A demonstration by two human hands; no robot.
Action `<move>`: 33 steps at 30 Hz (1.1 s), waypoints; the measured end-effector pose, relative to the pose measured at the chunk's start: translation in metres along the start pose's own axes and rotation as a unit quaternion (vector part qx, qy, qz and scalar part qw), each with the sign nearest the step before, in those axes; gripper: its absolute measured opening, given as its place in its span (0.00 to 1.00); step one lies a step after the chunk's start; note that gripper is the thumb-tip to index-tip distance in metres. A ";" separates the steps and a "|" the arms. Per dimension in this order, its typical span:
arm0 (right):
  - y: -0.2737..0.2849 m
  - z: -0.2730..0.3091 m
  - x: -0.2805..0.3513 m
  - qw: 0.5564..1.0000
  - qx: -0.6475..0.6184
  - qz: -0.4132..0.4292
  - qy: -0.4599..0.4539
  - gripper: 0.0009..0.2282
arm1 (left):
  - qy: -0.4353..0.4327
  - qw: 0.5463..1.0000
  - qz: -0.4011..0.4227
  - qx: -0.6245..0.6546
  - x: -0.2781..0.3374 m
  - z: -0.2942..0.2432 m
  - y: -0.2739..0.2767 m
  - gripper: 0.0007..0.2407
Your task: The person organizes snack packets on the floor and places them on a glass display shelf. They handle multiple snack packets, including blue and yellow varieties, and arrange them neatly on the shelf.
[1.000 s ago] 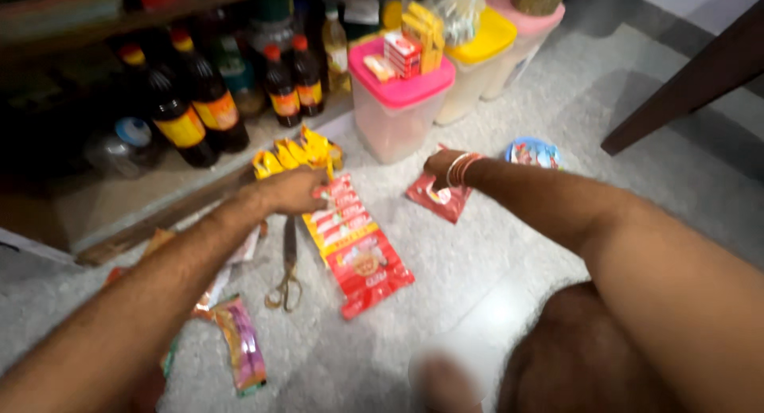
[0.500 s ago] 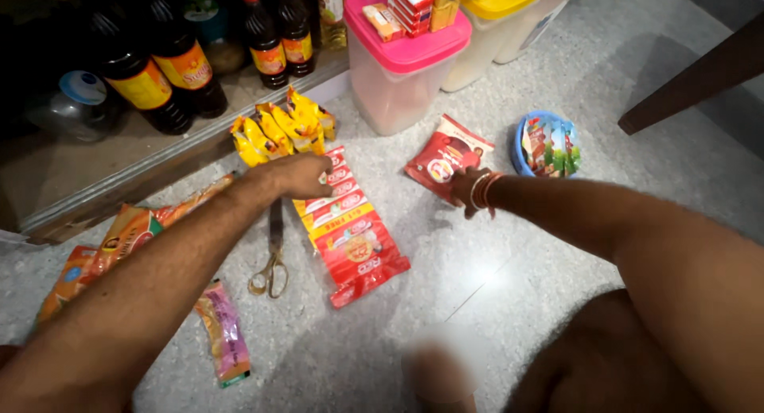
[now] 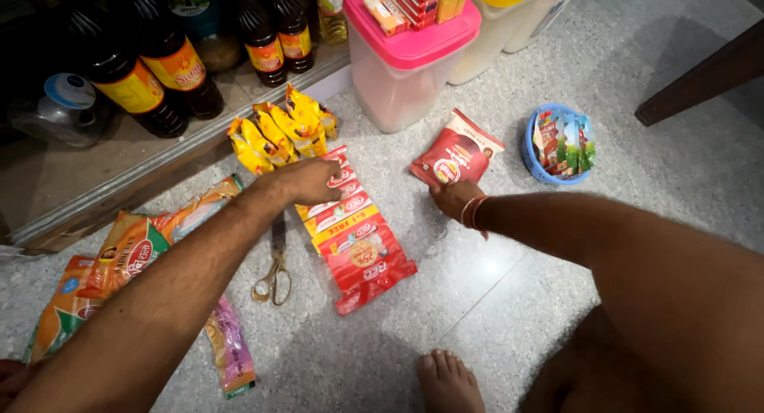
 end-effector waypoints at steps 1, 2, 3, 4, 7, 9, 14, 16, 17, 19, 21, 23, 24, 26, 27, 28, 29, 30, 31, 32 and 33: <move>0.005 0.002 0.000 0.999 -0.016 0.027 -0.015 0.13 | 0.008 1.000 -0.002 0.004 0.002 0.002 0.001 0.20; 0.012 0.006 0.000 0.998 -0.032 0.055 -0.031 0.14 | 0.015 1.000 -0.003 0.009 0.004 0.003 0.001 0.20; 0.021 0.010 0.001 0.995 -0.047 0.080 -0.045 0.15 | 0.025 1.000 -0.006 0.012 0.007 0.005 0.002 0.20; 0.032 0.012 0.004 0.984 -0.111 0.107 -0.088 0.17 | 0.027 1.000 -0.008 0.010 0.009 0.007 0.002 0.20; 0.063 0.021 0.017 0.928 -0.260 0.187 -0.190 0.21 | 0.022 0.999 -0.022 0.012 0.015 0.015 0.004 0.21; 0.071 0.026 0.023 0.891 -0.301 0.245 -0.234 0.20 | -0.004 0.999 -0.043 0.026 0.017 0.021 0.003 0.21; 0.049 0.046 0.009 0.986 -0.092 0.137 0.014 0.23 | 0.008 1.000 -0.024 0.002 0.025 0.030 0.003 0.20; 0.037 0.043 -0.006 0.991 -0.081 0.066 0.078 0.27 | 0.012 1.000 -0.022 0.002 0.025 0.028 0.004 0.20; 0.034 0.039 -0.014 0.990 -0.105 0.037 0.083 0.30 | 0.017 1.000 -0.024 0.009 0.027 0.027 0.006 0.20; 0.037 0.028 -0.032 0.991 -0.114 -0.018 0.063 0.31 | 0.014 0.999 -0.031 0.014 0.029 0.025 0.008 0.20; 0.047 0.020 -0.049 0.991 -0.065 -0.095 0.065 0.33 | -0.002 0.999 -0.042 0.009 0.030 0.023 0.009 0.21; 0.051 0.013 -0.061 0.994 -0.106 0.001 0.005 0.39 | 0.012 0.999 -0.036 0.011 0.032 0.023 0.007 0.21; 0.052 0.010 -0.064 0.991 -0.125 0.049 -0.026 0.42 | 0.018 0.999 -0.033 0.012 0.033 0.023 0.005 0.20; 0.054 0.009 -0.065 0.990 -0.105 0.082 -0.036 0.43 | -0.001 0.999 -0.042 0.007 0.038 0.023 0.004 0.20; 0.053 0.011 -0.066 0.990 -0.095 0.098 -0.041 0.43 | -0.010 0.999 -0.047 0.004 0.041 0.024 0.003 0.19; 0.052 0.013 -0.067 0.992 -0.081 0.095 -0.028 0.44 | 0.006 0.999 -0.043 0.010 0.043 0.025 0.001 0.20; 0.051 0.015 -0.067 0.993 -0.068 0.092 -0.016 0.44 | 0.022 0.999 -0.039 0.016 0.046 0.026 0.000 0.21; 0.049 0.019 -0.066 0.994 -0.056 0.090 -0.004 0.45 | 0.038 0.998 -0.034 0.023 0.050 0.027 0.000 0.22; 0.045 0.023 -0.063 0.996 -0.039 0.085 0.006 0.41 | 0.043 0.998 -0.033 0.028 0.053 0.028 -0.001 0.22; 0.040 0.028 -0.058 0.996 -0.023 0.081 0.015 0.37 | 0.048 0.998 -0.032 0.032 0.056 0.029 -0.002 0.23; 0.038 0.031 -0.052 0.997 -0.007 0.077 0.024 0.33 | 0.052 0.997 -0.030 0.038 0.059 0.029 -0.001 0.23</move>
Point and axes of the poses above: each hand's wrist, its own x-axis away from the middle knuckle, its own y-axis out of the back of the hand, z = x × y, the point moved 2 cm from there along -x, towards the middle knuckle, and after that the axes turned 8 degrees about -y, right-handed, at the moved point
